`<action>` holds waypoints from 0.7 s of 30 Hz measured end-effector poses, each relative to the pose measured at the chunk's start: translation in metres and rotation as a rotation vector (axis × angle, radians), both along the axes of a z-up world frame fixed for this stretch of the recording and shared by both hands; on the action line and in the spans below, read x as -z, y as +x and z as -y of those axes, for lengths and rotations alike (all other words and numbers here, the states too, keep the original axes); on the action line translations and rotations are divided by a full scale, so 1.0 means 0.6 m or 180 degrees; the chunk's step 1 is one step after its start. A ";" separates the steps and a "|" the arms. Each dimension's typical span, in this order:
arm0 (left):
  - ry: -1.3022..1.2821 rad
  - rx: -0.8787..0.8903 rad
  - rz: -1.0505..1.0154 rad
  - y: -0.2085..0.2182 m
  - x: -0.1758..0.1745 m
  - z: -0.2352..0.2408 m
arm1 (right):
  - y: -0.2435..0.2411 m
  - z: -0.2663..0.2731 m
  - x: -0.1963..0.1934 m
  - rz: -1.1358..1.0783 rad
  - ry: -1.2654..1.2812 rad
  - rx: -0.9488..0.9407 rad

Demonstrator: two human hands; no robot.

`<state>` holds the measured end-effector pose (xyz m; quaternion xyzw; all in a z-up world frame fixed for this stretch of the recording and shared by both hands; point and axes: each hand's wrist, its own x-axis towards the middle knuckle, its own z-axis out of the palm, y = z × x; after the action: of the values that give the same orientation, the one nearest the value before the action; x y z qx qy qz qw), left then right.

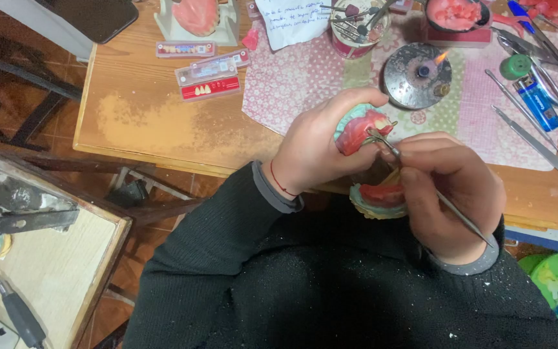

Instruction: Fabricating and adjusting dentures using plaster molds, wax, and specialized dental laboratory tools.

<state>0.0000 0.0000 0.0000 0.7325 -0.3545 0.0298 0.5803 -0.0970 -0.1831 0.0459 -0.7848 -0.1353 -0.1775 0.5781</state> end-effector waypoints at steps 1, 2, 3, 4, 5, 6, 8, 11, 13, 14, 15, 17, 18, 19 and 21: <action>-0.0001 -0.0001 -0.0001 0.000 0.000 0.000 | -0.003 0.003 0.007 -0.0001 -0.0001 -0.0001; 0.0014 0.0002 -0.0013 0.001 0.000 0.000 | -0.006 0.005 0.013 -0.0003 -0.0061 0.0006; 0.0029 0.0005 -0.0026 0.001 0.000 0.000 | -0.009 0.008 0.020 -0.0007 -0.0119 0.0012; 0.0027 0.0005 -0.0029 0.000 -0.001 0.000 | -0.006 0.004 0.013 -0.0009 -0.0121 0.0011; 0.0017 0.0004 -0.0052 0.000 -0.001 0.000 | -0.003 -0.001 0.006 0.0022 -0.0158 0.0041; 0.0008 0.0003 -0.0074 0.000 -0.002 0.000 | 0.001 -0.005 -0.001 0.0054 -0.0191 0.0069; -0.0016 0.0003 -0.0014 0.000 0.001 0.000 | -0.001 -0.007 -0.001 0.0054 -0.0202 0.0076; -0.0031 0.0002 0.0066 0.001 0.001 -0.001 | 0.000 -0.007 -0.002 0.0099 -0.0260 0.0089; -0.0022 -0.0003 0.0074 0.000 0.000 -0.001 | 0.001 -0.007 -0.008 0.0133 -0.0307 0.0091; -0.0018 -0.0019 0.0078 -0.001 0.000 -0.001 | 0.001 -0.008 -0.015 0.0158 -0.0502 0.0102; -0.0012 -0.0037 0.0087 -0.002 -0.002 -0.001 | 0.003 -0.009 -0.021 0.0189 -0.0693 0.0109; 0.0001 -0.0054 0.0067 -0.001 -0.002 0.000 | 0.009 -0.007 -0.033 0.0211 -0.0837 0.0076; 0.0012 -0.0069 0.0044 -0.002 -0.001 0.002 | 0.011 -0.006 -0.040 0.0231 -0.0984 0.0044; 0.0010 -0.0070 0.0045 -0.002 -0.001 0.002 | 0.017 -0.005 -0.050 0.0233 -0.0986 0.0043; -0.0015 -0.0122 0.0122 -0.002 -0.001 0.003 | 0.027 -0.003 -0.071 0.0345 -0.1243 -0.0181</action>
<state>-0.0012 -0.0019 0.0004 0.7372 -0.3514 0.0557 0.5744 -0.0806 -0.1810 0.0887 -0.8671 -0.2202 -0.1735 0.4117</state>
